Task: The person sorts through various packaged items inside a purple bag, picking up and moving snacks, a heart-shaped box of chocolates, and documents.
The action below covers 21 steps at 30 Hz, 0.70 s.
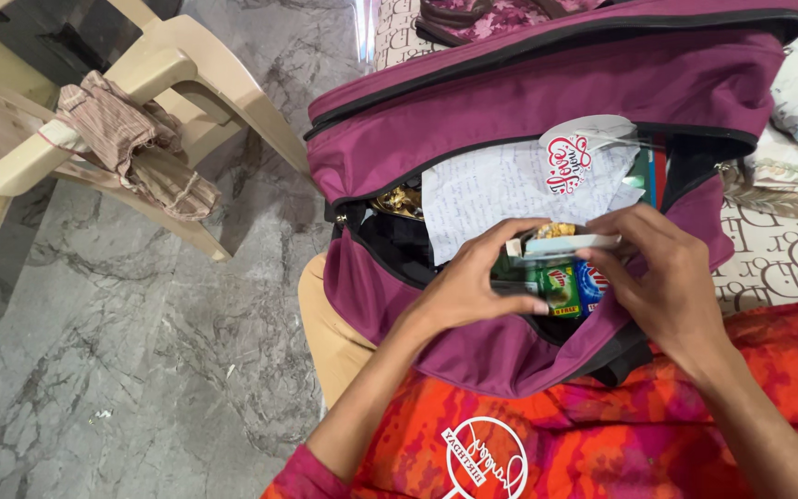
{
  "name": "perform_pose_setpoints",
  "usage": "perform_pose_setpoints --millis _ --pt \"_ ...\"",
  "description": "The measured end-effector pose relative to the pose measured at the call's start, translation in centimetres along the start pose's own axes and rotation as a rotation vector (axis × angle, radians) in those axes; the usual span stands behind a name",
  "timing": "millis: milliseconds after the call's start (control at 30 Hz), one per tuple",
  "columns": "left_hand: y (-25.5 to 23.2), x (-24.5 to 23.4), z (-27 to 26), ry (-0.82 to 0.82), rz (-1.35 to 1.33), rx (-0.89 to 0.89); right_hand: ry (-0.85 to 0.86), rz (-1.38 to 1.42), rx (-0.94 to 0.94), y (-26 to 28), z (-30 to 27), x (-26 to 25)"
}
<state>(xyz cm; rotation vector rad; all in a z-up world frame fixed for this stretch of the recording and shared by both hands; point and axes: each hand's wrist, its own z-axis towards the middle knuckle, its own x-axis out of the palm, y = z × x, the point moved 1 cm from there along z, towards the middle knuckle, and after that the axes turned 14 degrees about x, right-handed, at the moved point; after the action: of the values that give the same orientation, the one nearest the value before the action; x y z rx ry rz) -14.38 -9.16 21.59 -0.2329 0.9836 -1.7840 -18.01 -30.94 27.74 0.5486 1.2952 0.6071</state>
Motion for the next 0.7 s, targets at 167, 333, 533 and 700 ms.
perform_pose_setpoints --millis 167,333,533,700 --pt "3.3 0.3 1.2 -0.329 0.109 -0.144 -0.061 0.089 -0.117 2.4 2.8 0.7" --pt "3.1 -1.7 2.8 -0.304 0.200 -0.184 -0.105 -0.021 -0.314 3.8 5.4 -0.1" --pt "2.4 -2.5 4.1 -0.413 0.191 -0.253 -0.005 -0.135 -0.323 3.2 8.1 0.3" --pt "3.7 -1.0 2.8 -0.661 0.065 -0.072 0.049 -0.058 -0.176 1.6 8.8 0.5"
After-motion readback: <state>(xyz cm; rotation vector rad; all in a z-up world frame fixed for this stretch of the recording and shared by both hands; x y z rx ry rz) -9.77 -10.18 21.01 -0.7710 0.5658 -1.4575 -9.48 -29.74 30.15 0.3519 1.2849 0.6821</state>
